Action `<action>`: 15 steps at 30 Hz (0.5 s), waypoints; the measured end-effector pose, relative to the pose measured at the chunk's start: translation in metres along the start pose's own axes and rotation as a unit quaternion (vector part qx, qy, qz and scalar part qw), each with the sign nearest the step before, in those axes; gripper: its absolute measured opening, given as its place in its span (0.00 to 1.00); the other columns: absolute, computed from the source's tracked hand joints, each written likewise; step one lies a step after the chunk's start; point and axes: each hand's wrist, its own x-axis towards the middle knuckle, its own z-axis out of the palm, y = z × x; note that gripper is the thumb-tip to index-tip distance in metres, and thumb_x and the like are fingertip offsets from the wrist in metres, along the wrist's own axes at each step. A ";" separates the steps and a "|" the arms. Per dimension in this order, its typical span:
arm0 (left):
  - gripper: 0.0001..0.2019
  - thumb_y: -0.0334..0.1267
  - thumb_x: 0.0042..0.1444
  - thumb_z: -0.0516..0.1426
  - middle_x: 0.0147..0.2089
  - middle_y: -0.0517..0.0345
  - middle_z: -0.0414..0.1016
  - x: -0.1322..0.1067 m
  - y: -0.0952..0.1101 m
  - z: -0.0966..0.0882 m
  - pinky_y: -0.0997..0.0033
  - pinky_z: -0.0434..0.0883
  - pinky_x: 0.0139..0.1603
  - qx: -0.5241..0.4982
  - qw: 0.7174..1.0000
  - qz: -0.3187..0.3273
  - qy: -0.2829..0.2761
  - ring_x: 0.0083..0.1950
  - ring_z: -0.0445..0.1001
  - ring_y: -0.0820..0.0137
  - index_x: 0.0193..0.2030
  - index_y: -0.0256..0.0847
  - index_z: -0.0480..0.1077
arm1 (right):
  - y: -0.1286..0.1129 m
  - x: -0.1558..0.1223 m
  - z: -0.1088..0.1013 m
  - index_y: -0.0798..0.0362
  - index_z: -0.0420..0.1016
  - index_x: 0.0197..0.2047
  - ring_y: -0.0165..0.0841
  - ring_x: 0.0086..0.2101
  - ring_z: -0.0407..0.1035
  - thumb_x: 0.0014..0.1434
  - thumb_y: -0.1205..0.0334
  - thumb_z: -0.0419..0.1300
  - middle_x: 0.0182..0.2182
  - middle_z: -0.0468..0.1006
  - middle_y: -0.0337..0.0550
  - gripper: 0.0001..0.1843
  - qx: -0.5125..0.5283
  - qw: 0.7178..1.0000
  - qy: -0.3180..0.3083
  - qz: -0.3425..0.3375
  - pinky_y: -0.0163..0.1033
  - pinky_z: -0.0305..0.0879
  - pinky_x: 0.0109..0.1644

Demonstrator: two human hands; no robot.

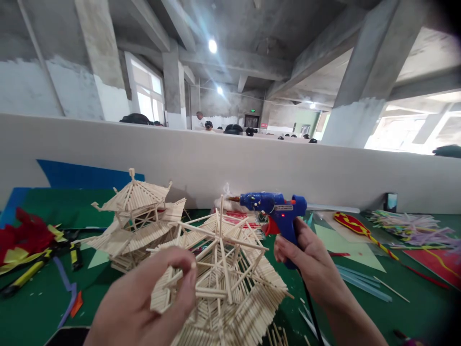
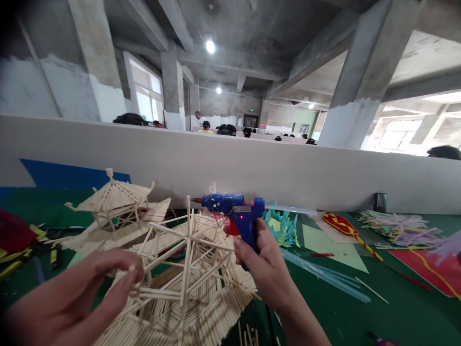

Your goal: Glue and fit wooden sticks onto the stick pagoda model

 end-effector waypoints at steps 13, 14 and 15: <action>0.09 0.42 0.44 0.58 0.43 0.52 0.73 0.075 -0.003 0.025 0.73 0.67 0.28 -0.140 0.958 -0.194 -0.160 0.38 0.71 0.63 0.20 0.40 0.69 | 0.014 0.007 -0.003 0.50 0.60 0.44 0.26 0.25 0.58 0.57 0.57 0.55 0.25 0.65 0.34 0.13 0.003 1.000 0.022 -0.016 0.32 0.58 0.29; 0.09 0.43 0.44 0.57 0.43 0.52 0.73 0.076 -0.003 0.026 0.73 0.67 0.28 -0.139 0.955 -0.203 -0.166 0.37 0.72 0.64 0.20 0.40 0.68 | 0.017 0.007 -0.006 0.50 0.60 0.44 0.26 0.24 0.58 0.57 0.57 0.55 0.24 0.65 0.33 0.12 0.027 0.999 0.025 -0.017 0.32 0.58 0.29; 0.10 0.43 0.44 0.57 0.42 0.53 0.73 0.076 -0.003 0.025 0.72 0.67 0.29 -0.128 0.956 -0.203 -0.168 0.36 0.71 0.65 0.20 0.40 0.68 | 0.021 0.006 -0.010 0.50 0.60 0.44 0.26 0.24 0.58 0.57 0.58 0.55 0.23 0.64 0.32 0.12 0.053 0.998 0.032 -0.016 0.32 0.58 0.29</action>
